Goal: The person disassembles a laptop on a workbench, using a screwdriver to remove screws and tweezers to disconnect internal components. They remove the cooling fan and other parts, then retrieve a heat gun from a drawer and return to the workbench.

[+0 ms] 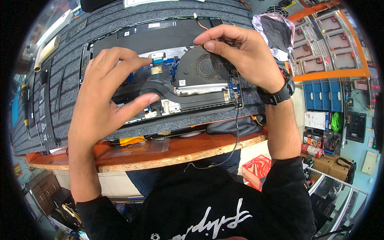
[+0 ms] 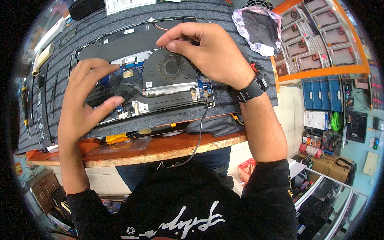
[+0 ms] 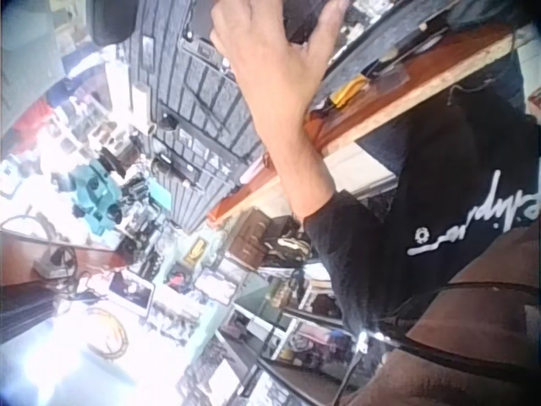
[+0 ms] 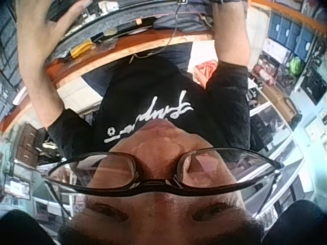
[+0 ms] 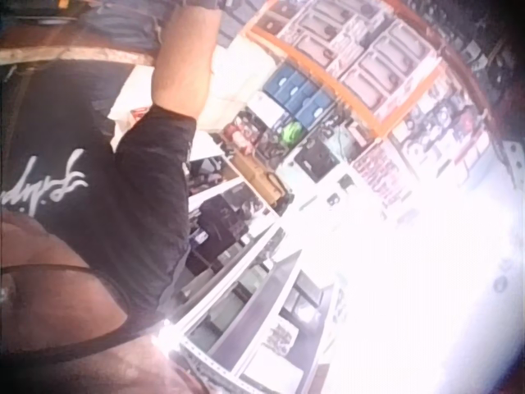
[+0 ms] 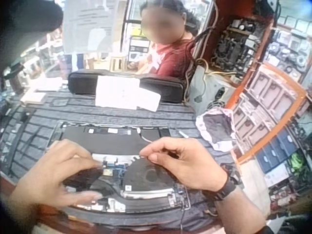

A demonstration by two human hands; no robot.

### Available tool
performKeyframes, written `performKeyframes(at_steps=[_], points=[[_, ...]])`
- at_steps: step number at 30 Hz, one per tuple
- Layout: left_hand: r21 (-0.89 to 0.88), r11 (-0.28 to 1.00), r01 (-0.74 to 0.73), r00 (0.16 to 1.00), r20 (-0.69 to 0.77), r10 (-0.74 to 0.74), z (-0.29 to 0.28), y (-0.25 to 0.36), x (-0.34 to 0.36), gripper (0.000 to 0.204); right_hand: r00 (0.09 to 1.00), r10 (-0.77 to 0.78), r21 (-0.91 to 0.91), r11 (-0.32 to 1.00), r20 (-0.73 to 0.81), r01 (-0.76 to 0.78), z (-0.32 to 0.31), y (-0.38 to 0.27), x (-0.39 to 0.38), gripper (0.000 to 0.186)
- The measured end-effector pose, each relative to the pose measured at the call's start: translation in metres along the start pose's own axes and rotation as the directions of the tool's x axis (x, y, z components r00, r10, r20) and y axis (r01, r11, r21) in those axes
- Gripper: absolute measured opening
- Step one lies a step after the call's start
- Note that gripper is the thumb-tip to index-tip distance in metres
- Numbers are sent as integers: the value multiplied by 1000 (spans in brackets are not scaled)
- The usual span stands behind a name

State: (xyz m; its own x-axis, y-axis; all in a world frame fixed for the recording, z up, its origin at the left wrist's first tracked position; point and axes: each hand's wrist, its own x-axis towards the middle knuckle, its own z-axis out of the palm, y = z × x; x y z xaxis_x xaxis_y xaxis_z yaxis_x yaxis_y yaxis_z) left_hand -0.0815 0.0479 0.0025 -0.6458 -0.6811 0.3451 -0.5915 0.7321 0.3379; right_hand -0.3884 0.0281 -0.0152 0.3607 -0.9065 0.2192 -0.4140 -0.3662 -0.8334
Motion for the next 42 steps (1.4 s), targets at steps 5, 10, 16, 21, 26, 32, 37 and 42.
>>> performKeyframes(at_steps=[5,10,16,21,26,32,37,42], points=[[-170,982,86,993,-68,-98,15,14,26,40,998,33,94,995,51,-38,-1,-5,2,15],[-461,825,326,946,159,-284,28,36,48,44,999,28,161,986,34,-33,-2,-5,-7,12],[-592,714,374,927,247,-280,35,27,63,32,976,-175,194,961,-134,199,-19,10,-1,21],[-574,691,439,897,327,-298,32,23,66,33,964,-195,-62,980,-179,187,-51,17,-9,23],[-577,705,412,910,305,-281,34,24,69,33,983,-176,-222,962,-53,161,-44,16,-15,20],[-595,679,431,901,330,-283,35,21,68,33,956,-274,-342,893,104,293,-44,27,-17,21],[-575,692,437,896,348,-277,35,19,70,34,973,-192,-377,898,131,228,-42,25,-17,15],[-611,637,469,880,382,-281,32,18,70,33,965,-228,-329,908,129,259,-42,22,-15,14]])
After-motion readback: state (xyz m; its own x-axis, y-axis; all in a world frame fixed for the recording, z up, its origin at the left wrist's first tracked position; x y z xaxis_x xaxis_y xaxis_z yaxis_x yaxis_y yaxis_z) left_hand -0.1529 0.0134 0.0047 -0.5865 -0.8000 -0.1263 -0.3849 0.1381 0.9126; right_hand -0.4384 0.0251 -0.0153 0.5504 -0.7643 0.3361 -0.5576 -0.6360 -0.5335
